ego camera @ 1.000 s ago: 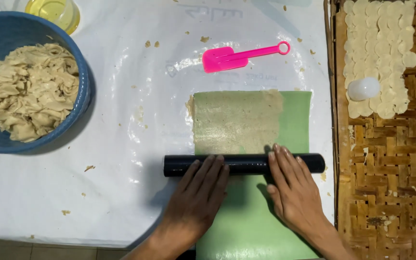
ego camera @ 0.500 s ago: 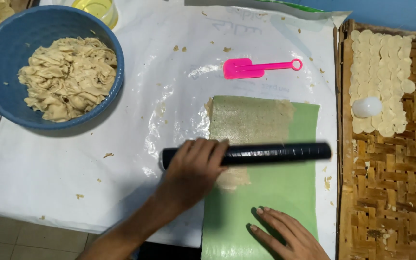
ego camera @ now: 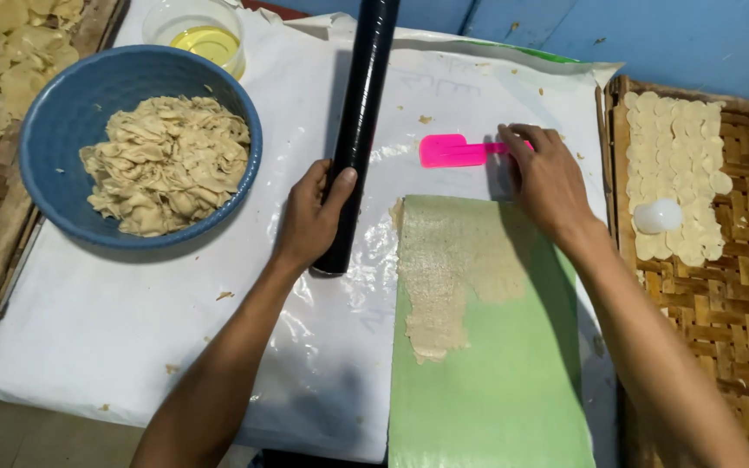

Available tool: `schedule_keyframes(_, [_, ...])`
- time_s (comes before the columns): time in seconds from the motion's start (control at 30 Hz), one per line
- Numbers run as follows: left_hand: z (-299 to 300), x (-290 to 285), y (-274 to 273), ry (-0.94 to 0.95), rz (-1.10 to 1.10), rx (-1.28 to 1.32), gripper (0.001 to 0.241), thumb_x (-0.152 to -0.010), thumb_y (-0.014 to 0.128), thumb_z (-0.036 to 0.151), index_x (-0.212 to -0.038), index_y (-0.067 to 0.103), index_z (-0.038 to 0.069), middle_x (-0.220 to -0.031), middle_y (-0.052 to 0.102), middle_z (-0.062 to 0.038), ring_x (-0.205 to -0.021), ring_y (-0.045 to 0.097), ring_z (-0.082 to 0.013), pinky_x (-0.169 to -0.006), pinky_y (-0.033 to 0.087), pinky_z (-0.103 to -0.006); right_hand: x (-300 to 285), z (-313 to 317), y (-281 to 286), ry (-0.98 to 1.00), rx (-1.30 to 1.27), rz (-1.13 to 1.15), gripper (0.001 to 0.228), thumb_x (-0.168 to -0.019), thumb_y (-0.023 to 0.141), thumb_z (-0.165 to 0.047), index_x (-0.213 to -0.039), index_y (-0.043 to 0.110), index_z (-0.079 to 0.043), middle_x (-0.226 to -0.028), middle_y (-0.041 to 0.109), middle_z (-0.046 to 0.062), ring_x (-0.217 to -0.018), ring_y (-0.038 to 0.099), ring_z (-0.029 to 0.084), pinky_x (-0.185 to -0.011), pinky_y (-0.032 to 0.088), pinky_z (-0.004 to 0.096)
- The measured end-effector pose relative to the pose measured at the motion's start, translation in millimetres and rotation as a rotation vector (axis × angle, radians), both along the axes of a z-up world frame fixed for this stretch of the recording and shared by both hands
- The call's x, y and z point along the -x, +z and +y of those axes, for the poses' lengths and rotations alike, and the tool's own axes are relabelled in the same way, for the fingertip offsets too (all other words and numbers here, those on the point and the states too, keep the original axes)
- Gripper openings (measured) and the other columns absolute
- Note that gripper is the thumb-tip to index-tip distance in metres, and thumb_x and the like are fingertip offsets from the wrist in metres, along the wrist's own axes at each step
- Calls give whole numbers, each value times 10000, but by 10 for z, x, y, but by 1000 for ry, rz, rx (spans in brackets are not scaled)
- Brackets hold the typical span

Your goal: Flattening small pieces of dough on a mat using a rolling pin and arranging them for drying.

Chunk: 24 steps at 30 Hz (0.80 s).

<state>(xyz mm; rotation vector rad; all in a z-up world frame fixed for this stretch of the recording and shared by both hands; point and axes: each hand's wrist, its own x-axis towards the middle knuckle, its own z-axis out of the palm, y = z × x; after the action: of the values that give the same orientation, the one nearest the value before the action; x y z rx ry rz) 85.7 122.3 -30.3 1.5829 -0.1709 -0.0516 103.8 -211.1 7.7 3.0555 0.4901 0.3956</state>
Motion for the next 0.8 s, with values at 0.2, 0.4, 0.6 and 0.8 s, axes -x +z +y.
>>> schedule_keyframes(0.2, [72,36,-3,64,-29,65,364,-1028,620,412,-1066,636,50,-735,670,-68,-702,692,-173,-582,548,-306,-500,-158,-98,19,398,39,214,-927,722,-197,-1119,781,-122,-1118,734,57,-1069,686,248,-911,557,336])
schedule_keyframes(0.4, [59,11,12,56,-51,17,340,-1008,537,329,-1118,609,16,-731,633,-8,-574,560,-107,-515,440,-255,-86,585,780,-296,84,528,257,-1093,555,-221,-1219,602,-2,-937,797,154,-679,765,346,-611,600,475])
schedule_keyframes(0.6, [61,-9,-45,42,-53,49,322,-1015,514,347,-1103,603,50,-697,605,20,-528,540,-97,-474,427,-252,601,1064,911,-173,118,571,491,-1025,568,-184,-1484,471,-37,-575,770,112,-267,563,138,-223,419,270])
schedule_keyframes(0.8, [36,-35,-123,19,-60,37,400,-1006,500,405,-1135,592,37,-667,585,34,-485,533,-95,-432,426,-250,778,1197,844,-85,354,544,567,-1015,517,-179,-1563,411,-75,-412,595,36,-262,504,102,-258,391,212])
